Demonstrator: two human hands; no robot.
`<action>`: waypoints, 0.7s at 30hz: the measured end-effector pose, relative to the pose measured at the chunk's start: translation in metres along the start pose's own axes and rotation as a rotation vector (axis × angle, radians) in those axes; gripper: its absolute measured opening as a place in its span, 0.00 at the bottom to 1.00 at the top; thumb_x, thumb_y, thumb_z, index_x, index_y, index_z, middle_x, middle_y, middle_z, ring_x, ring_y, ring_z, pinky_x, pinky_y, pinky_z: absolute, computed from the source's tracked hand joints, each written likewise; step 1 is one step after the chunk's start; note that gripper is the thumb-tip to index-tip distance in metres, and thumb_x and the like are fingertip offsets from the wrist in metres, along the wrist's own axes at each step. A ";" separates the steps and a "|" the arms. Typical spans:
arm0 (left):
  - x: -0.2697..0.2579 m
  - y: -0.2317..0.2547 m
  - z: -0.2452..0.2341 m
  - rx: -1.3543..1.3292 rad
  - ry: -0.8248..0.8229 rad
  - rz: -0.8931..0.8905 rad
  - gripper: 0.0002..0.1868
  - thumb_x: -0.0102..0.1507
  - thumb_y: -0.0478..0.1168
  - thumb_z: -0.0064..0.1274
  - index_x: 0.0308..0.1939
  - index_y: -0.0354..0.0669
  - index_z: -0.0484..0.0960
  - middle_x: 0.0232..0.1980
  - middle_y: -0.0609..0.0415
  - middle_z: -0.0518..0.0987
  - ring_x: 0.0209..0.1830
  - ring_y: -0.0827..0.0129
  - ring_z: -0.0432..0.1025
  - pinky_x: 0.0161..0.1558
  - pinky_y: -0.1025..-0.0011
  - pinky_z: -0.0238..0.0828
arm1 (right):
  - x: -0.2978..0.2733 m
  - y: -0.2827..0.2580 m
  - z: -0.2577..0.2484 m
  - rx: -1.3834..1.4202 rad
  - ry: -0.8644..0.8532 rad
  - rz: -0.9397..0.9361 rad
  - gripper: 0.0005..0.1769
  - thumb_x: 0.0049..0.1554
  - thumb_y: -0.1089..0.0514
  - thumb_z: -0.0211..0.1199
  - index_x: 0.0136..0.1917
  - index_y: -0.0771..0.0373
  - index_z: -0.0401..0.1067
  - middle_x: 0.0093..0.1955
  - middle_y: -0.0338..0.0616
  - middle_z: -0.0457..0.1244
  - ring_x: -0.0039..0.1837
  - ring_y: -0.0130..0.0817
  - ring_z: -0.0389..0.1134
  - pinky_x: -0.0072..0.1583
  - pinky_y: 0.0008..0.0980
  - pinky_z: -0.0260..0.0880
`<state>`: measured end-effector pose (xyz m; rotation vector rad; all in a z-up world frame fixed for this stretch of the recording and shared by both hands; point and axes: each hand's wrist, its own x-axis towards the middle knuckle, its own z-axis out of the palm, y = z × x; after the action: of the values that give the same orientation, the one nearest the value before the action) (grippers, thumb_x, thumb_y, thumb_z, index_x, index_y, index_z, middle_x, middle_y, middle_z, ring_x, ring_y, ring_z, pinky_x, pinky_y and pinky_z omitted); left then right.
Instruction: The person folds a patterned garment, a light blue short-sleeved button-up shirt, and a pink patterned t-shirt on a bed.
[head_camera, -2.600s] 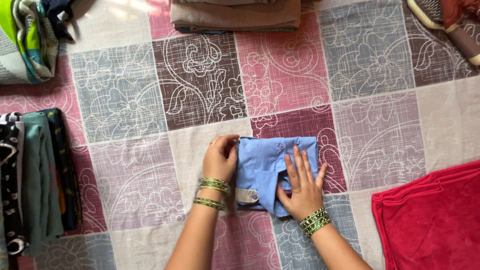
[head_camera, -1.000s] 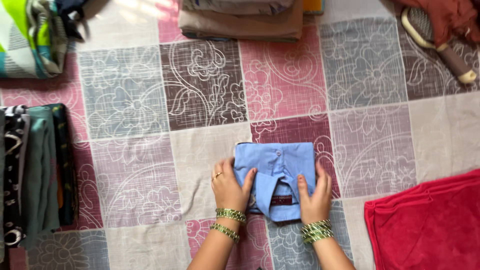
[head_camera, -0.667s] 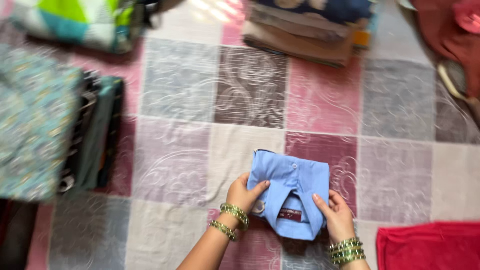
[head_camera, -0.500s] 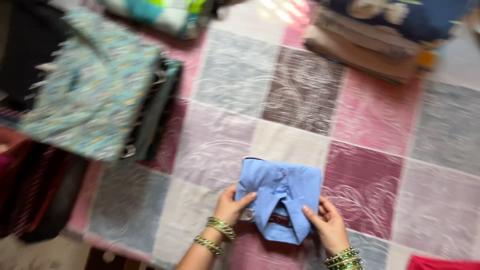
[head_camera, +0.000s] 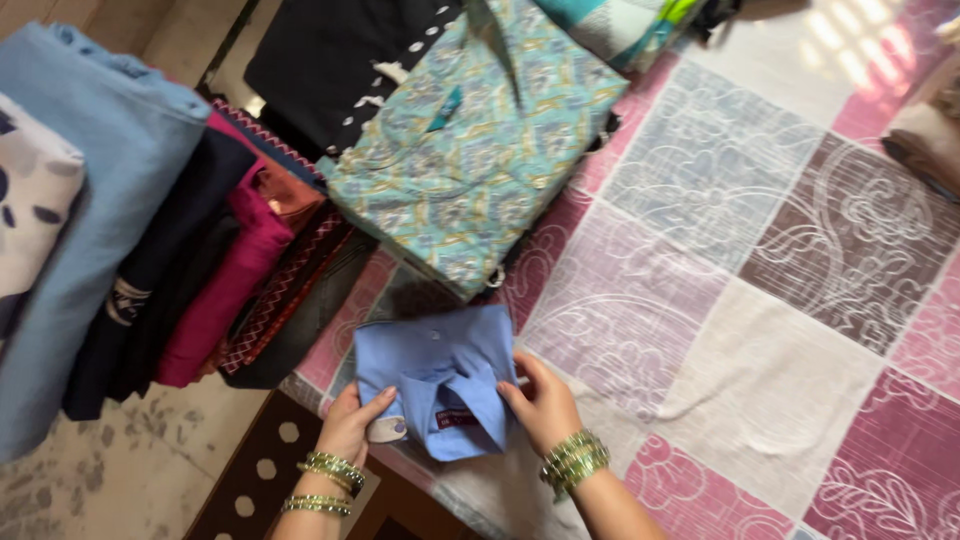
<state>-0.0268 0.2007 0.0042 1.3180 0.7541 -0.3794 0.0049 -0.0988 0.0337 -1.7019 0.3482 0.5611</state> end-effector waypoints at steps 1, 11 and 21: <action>-0.008 -0.002 -0.005 -0.109 0.108 -0.036 0.20 0.59 0.34 0.59 0.54 0.33 0.76 0.50 0.47 0.84 0.48 0.66 0.80 0.50 0.67 0.79 | 0.008 -0.011 0.009 -0.089 -0.036 -0.031 0.26 0.54 0.60 0.68 0.67 0.56 0.71 0.52 0.43 0.72 0.48 0.32 0.76 0.52 0.31 0.76; 0.032 -0.051 -0.018 -0.624 0.313 0.117 0.20 0.64 0.37 0.60 0.56 0.35 0.72 0.52 0.51 0.80 0.51 0.64 0.76 0.55 0.60 0.74 | 0.048 -0.075 0.036 -0.437 -0.068 -0.603 0.34 0.52 0.58 0.67 0.71 0.60 0.65 0.64 0.62 0.64 0.65 0.57 0.65 0.65 0.45 0.64; -0.038 0.025 0.107 1.078 0.963 1.065 0.38 0.62 0.35 0.60 0.71 0.30 0.58 0.68 0.36 0.66 0.71 0.44 0.62 0.72 0.50 0.57 | -0.022 0.050 -0.089 0.079 0.273 -0.146 0.21 0.59 0.60 0.62 0.66 0.63 0.70 0.64 0.48 0.70 0.65 0.35 0.72 0.65 0.34 0.72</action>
<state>-0.0076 0.0976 0.0546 2.7563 0.4535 0.9221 -0.0237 -0.1980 0.0157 -1.7137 0.4302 0.2051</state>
